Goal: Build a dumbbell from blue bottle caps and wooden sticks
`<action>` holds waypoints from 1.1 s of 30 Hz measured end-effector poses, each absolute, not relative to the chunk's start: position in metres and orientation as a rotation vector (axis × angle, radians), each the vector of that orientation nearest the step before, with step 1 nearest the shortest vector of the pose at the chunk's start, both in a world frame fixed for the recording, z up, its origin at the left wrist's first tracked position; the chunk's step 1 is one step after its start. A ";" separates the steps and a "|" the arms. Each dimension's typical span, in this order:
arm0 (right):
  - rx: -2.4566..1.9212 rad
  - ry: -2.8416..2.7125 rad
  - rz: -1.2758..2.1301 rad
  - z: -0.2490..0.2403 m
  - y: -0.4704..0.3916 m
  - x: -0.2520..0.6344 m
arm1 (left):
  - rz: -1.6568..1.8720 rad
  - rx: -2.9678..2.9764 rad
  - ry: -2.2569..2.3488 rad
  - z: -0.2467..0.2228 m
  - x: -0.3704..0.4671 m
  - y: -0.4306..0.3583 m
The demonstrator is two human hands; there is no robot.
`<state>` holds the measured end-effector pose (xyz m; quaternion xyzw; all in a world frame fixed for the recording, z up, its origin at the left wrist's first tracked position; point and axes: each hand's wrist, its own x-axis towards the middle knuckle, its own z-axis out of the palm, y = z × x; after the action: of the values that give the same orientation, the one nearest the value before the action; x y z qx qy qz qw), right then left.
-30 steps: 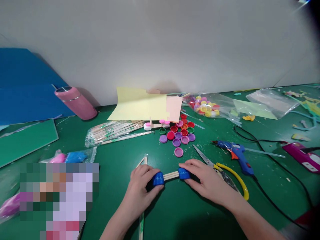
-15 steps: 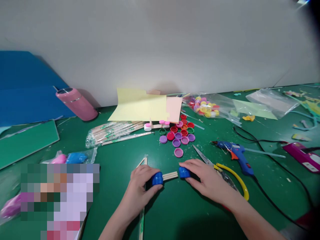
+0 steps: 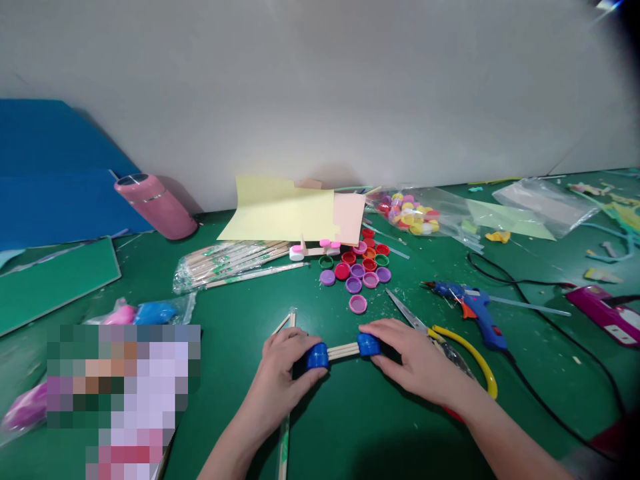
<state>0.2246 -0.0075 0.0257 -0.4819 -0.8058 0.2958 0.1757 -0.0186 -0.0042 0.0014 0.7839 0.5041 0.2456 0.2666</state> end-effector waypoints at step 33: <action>-1.358 -2.257 0.824 0.022 -0.007 0.221 | 0.826 2.167 1.207 -0.007 0.000 -0.007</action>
<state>0.2211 -0.0071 0.0221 -0.4831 -0.8029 0.2933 0.1895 0.0004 -0.0068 -0.0070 0.8001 0.4457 0.3052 0.2607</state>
